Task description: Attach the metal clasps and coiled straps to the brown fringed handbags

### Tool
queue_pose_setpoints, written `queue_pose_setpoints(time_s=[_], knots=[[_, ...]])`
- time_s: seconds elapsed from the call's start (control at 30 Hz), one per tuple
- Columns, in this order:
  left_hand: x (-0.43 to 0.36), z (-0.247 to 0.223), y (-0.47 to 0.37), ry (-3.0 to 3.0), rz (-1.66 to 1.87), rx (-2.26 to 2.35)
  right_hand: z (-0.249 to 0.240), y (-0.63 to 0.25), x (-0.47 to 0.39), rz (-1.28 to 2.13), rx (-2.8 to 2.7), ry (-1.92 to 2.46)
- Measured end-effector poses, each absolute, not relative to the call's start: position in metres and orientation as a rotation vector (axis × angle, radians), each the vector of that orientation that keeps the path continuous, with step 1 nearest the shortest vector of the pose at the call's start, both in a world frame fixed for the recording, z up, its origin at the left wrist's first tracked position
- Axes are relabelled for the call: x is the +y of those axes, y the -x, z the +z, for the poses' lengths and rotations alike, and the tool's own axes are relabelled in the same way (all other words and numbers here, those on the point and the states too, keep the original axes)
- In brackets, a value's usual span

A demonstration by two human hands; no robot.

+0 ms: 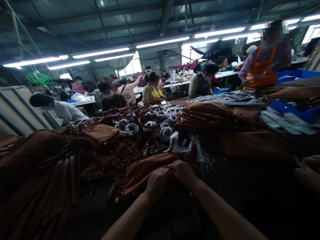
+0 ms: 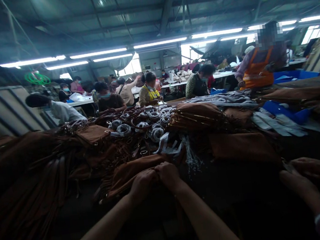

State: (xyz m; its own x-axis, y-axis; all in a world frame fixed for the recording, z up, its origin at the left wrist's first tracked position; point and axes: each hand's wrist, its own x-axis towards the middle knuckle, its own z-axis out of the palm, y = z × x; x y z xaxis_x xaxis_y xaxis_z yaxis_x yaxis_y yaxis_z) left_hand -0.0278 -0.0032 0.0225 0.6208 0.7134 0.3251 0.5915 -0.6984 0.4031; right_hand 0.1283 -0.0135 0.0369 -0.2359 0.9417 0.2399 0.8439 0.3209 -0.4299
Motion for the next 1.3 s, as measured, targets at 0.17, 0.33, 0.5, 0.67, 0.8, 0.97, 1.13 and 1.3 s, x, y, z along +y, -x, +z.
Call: queue_pose_setpoints(time_s=[0.17,0.33,0.5,0.67,0.8,0.97,1.13,1.3], knots=[[0.011,0.023,0.031,-2.285,0.651,1.157,0.035,-0.158,-0.045,0.34,-1.858,1.496],[0.016,0.022,0.031,-2.15,0.615,1.164,0.025,-0.232,-0.076,0.296,-1.452,2.036],[0.014,0.026,0.031,-2.131,0.639,1.104,0.026,-0.251,-0.077,0.289,-1.513,2.324],[0.013,0.025,0.034,-2.135,0.681,1.12,0.035,-0.246,-0.071,0.32,-1.657,2.355],[0.017,0.019,0.035,-2.127,0.704,1.114,0.042,-0.256,-0.083,0.24,-1.728,2.384],[0.023,0.011,0.035,-2.065,0.688,1.078,0.052,-0.254,-0.103,0.125,-1.797,2.379],[0.023,0.008,0.037,-2.022,0.665,1.044,0.075,-0.255,-0.12,-0.043,-1.706,2.505],[0.023,0.011,0.038,-2.034,0.671,1.039,0.087,-0.263,-0.131,-0.307,-1.57,2.397]])
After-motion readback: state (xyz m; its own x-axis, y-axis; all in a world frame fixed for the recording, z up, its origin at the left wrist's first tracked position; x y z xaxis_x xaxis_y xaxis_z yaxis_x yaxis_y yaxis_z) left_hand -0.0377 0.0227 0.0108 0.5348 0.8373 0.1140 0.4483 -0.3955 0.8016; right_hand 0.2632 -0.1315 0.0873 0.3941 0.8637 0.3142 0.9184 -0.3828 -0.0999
